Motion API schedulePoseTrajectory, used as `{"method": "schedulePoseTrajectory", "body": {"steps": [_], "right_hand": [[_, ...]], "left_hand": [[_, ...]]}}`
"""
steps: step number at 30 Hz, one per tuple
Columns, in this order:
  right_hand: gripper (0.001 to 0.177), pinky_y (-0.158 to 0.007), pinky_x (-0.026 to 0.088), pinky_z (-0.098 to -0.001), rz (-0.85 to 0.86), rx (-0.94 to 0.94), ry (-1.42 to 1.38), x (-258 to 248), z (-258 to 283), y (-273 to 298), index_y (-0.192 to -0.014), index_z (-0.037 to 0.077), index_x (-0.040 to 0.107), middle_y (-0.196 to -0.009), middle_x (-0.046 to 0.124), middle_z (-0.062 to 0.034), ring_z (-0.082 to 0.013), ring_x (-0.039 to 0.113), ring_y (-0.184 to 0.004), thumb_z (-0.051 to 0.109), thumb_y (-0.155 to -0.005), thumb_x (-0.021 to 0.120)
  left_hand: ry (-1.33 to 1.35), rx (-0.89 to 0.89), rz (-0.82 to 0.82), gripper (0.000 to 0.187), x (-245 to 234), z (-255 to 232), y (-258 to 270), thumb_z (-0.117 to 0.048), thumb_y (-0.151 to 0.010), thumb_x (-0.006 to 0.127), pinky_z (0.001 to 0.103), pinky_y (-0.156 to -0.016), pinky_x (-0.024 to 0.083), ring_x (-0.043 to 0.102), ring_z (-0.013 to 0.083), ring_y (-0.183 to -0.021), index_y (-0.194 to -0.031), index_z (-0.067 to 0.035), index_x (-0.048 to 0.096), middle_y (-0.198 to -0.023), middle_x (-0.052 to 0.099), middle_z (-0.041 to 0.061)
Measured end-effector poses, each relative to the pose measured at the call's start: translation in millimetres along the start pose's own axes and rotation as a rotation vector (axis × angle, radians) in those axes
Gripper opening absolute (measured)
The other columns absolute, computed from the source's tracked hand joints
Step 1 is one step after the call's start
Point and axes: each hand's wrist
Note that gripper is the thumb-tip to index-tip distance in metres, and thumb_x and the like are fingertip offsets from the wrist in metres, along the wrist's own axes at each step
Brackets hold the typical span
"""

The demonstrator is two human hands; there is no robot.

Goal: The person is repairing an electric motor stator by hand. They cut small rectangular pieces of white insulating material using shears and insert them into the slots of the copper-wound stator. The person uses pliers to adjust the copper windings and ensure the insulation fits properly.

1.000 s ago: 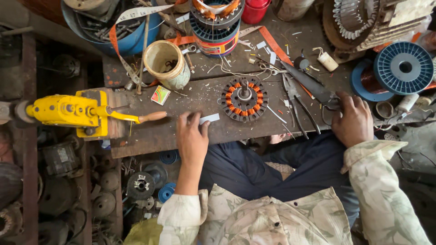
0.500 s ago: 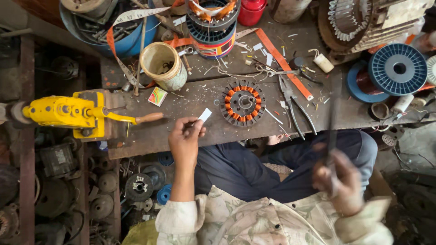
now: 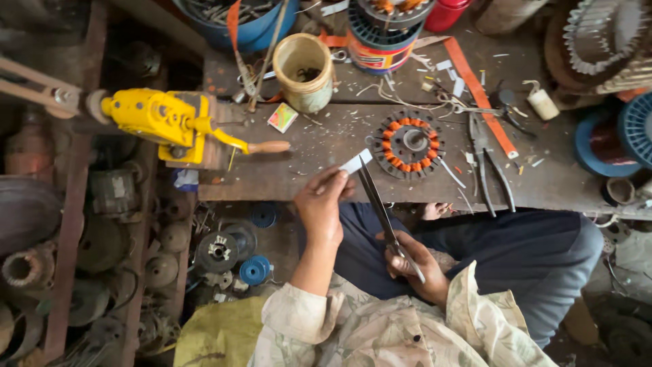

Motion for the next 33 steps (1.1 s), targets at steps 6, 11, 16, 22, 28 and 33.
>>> {"method": "schedulePoseTrajectory", "body": {"steps": [6, 11, 16, 22, 28, 33], "right_hand": [[0.061, -0.059, 0.039, -0.0248, 0.043, 0.007, 0.019, 6, -7, -10, -0.139, -0.003, 0.052, -0.077, 0.050, 0.0000, -0.0098, 0.048, -0.067, 0.004, -0.083, 0.077], [0.062, -0.053, 0.035, -0.0235, -0.001, 0.032, 0.053, 1, -11, -12, -0.139, -0.005, 0.054, -0.074, 0.049, 0.0010, -0.0086, 0.045, -0.061, -0.002, -0.081, 0.073], [0.063, -0.052, 0.032, -0.0229, 0.011, 0.035, -0.006, -2, -12, -14, -0.139, -0.007, 0.053, -0.073, 0.044, 0.0039, -0.0067, 0.041, -0.061, -0.006, -0.079, 0.073], [0.063, -0.055, 0.032, -0.0227, 0.012, 0.022, 0.027, -3, -10, -14, -0.140, -0.008, 0.054, -0.072, 0.042, 0.0045, -0.0061, 0.039, -0.062, -0.007, -0.080, 0.071], [0.062, -0.052, 0.030, -0.0229, -0.020, 0.038, 0.094, -7, -13, -17, -0.139, -0.010, 0.055, -0.069, 0.041, 0.0054, -0.0054, 0.037, -0.058, -0.008, -0.078, 0.069], [0.060, -0.049, 0.028, -0.0231, -0.061, 0.070, 0.072, -12, -20, -17, -0.138, -0.010, 0.057, -0.066, 0.045, 0.0042, -0.0051, 0.038, -0.053, -0.007, -0.079, 0.068]], "left_hand": [[0.012, -0.049, 0.003, 0.018, -6, 8, 2, 0.000, -0.089, 0.074, 0.028, -0.063, 0.060, 0.073, 0.0167, -0.071, -0.105, 0.008, 0.073, -0.087, 0.075, 0.013], [0.040, -0.057, 0.003, 0.017, -6, 12, -2, 0.000, -0.089, 0.074, 0.028, -0.064, 0.060, 0.073, 0.0172, -0.072, -0.104, 0.008, 0.072, -0.088, 0.075, 0.013], [0.036, -0.073, 0.002, 0.016, -8, 15, -4, 0.000, -0.090, 0.074, 0.029, -0.064, 0.060, 0.073, 0.0175, -0.072, -0.104, 0.008, 0.072, -0.088, 0.075, 0.013], [0.043, -0.077, 0.013, 0.016, -9, 18, -7, 0.000, -0.089, 0.074, 0.030, -0.065, 0.061, 0.074, 0.0181, -0.072, -0.104, 0.007, 0.071, -0.089, 0.074, 0.012], [0.009, -0.080, 0.000, 0.016, -11, 22, -9, 0.000, -0.089, 0.074, 0.030, -0.066, 0.062, 0.074, 0.0184, -0.072, -0.104, 0.007, 0.071, -0.088, 0.075, 0.013], [-0.002, -0.086, -0.013, 0.017, -13, 26, -11, 0.000, -0.089, 0.074, 0.030, -0.065, 0.061, 0.074, 0.0189, -0.072, -0.103, 0.007, 0.072, -0.088, 0.075, 0.014]]}}
Point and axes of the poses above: each hand's wrist, its own y-axis away from the middle knuckle, its own x-axis out of the palm, z = x × y
